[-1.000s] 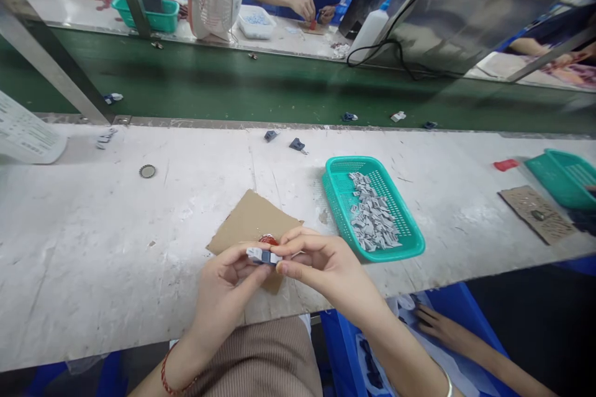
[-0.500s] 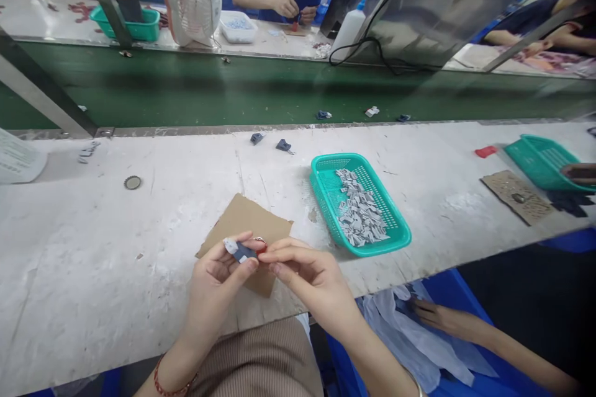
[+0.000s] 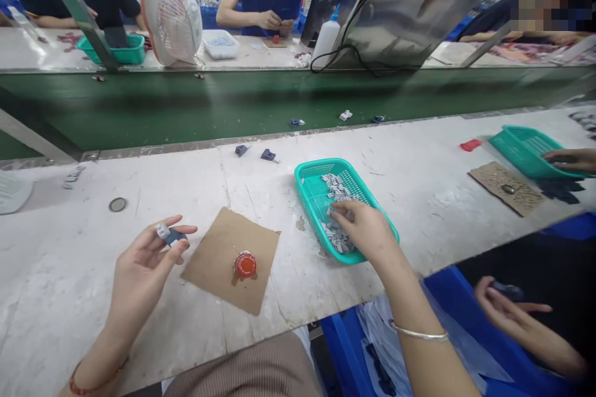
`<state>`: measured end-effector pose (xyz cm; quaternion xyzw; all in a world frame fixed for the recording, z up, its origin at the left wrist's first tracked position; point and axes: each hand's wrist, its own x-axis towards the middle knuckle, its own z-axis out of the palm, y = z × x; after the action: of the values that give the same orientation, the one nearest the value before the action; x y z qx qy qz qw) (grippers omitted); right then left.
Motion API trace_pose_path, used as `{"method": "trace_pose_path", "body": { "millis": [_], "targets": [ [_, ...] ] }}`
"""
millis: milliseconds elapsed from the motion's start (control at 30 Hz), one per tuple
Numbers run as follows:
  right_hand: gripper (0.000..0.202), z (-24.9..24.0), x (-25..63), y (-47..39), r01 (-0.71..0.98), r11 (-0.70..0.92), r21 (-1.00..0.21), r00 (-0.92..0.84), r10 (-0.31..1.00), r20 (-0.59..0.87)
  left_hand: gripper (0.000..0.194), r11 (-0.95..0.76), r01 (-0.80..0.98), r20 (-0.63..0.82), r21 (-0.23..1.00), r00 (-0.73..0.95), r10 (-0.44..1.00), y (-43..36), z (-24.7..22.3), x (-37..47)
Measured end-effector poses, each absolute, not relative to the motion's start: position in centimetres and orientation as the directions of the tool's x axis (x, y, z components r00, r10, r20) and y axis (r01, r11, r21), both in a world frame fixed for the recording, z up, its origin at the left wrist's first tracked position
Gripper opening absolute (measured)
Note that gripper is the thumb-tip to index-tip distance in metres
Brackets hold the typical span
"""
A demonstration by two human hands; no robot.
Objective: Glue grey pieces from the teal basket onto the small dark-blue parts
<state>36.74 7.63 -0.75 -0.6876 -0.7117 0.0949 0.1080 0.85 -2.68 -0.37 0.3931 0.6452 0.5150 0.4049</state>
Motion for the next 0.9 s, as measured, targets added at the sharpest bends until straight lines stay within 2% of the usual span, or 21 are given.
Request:
{"method": "trace_pose_path", "body": {
  "millis": [100, 200, 267, 367, 567, 633, 733, 900],
  "targets": [
    [0.021, -1.0, 36.5, 8.3, 0.965, 0.074, -0.253, -0.07, 0.997, 0.022, 0.038, 0.118, 0.187, -0.057, 0.975, -0.303, 0.951, 0.8, -0.1, -1.3],
    [0.018, -1.1, 36.5, 8.7, 0.966, 0.11, -0.236, -0.105, 0.994, 0.034, 0.035, 0.008, 0.29, 0.077, 0.957, -0.282, 0.956, 5.4, -0.5, -3.5],
    [0.018, -1.1, 36.5, 8.9, 0.96, 0.152, -0.235, -0.147, 0.988, 0.042, 0.03, -0.039, 0.43, 0.176, 0.902, -0.285, 0.942, 8.9, -0.8, -4.9],
    [0.018, -1.1, 36.4, 8.9, 0.942, 0.234, -0.242, -0.23, 0.972, 0.043, 0.033, 0.006, 0.658, 0.261, 0.753, -0.306, 0.916, 14.3, -1.1, -6.2],
    [0.025, -1.3, 36.6, 8.8, 0.936, 0.227, -0.269, -0.228, 0.973, 0.029, 0.031, 0.052, 0.837, 0.275, 0.545, -0.237, 0.932, 22.9, -1.9, -6.1],
    [0.02, -1.4, 36.7, 8.8, 0.934, 0.198, -0.298, -0.205, 0.979, 0.008, 0.03, 0.037, 0.878, 0.266, 0.477, -0.184, 0.946, 24.8, -2.2, -5.4],
    [0.012, -1.3, 36.8, 8.9, 0.925, 0.152, -0.348, -0.174, 0.984, -0.033, 0.034, -0.026, 0.932, 0.291, 0.362, -0.087, 0.953, 26.7, -2.3, -3.6],
    [0.016, -0.9, 36.6, 8.8, 0.899, 0.102, -0.426, -0.146, 0.987, -0.072, 0.037, -0.215, 0.947, 0.278, 0.24, 0.145, 0.95, 29.5, -1.4, 1.9]
  ]
}}
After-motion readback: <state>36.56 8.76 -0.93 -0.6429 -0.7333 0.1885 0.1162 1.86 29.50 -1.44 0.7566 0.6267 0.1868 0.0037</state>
